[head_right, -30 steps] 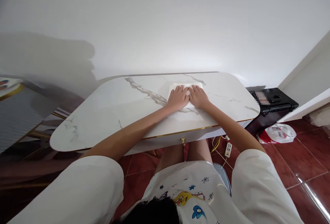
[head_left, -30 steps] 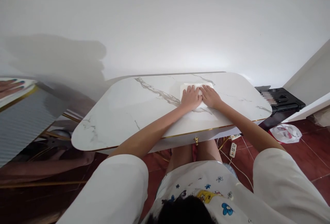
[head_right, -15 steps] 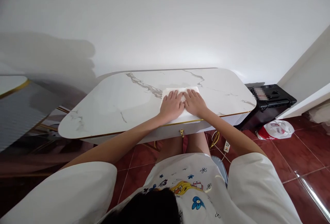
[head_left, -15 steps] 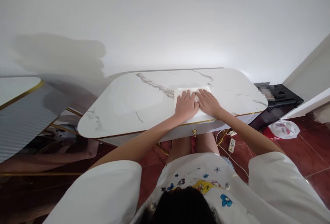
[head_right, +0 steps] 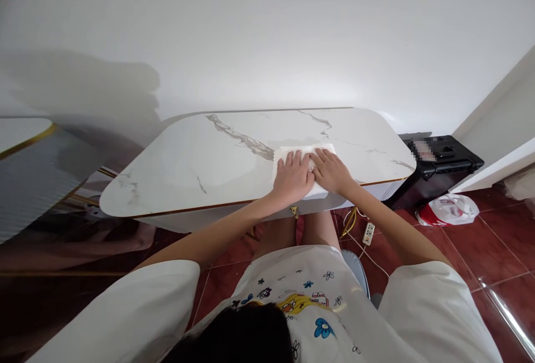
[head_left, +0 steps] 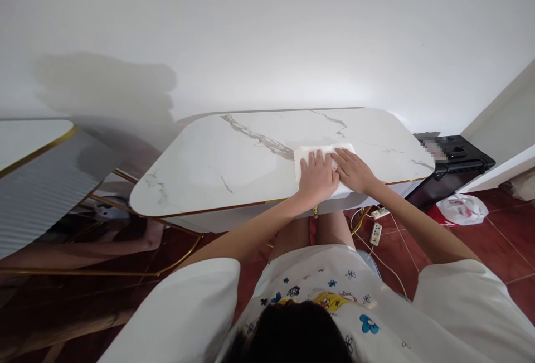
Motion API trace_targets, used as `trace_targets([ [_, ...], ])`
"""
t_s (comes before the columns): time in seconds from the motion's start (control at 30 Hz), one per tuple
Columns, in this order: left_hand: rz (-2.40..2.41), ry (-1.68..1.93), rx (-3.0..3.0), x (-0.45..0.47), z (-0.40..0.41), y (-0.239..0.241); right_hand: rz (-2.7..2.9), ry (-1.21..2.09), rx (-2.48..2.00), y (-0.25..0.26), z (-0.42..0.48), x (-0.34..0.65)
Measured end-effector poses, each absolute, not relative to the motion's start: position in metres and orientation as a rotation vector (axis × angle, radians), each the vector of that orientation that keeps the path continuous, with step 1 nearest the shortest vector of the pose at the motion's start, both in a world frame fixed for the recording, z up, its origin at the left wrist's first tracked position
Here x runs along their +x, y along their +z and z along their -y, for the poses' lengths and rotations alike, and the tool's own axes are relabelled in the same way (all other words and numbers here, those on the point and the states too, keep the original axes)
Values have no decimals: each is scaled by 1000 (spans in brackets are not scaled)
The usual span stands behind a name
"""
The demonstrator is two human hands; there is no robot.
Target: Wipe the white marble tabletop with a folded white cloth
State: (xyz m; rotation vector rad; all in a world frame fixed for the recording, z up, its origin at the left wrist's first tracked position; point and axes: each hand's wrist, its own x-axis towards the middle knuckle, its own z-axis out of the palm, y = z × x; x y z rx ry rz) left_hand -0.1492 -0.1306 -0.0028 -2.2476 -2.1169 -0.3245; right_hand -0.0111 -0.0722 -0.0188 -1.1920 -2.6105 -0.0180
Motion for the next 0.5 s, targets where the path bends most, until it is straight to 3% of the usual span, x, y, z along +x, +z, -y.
trace_targets([
  [0.5, 2149, -387, -2247, -155, 45, 1, 2642, -38, -1113, -22, -27, -20],
])
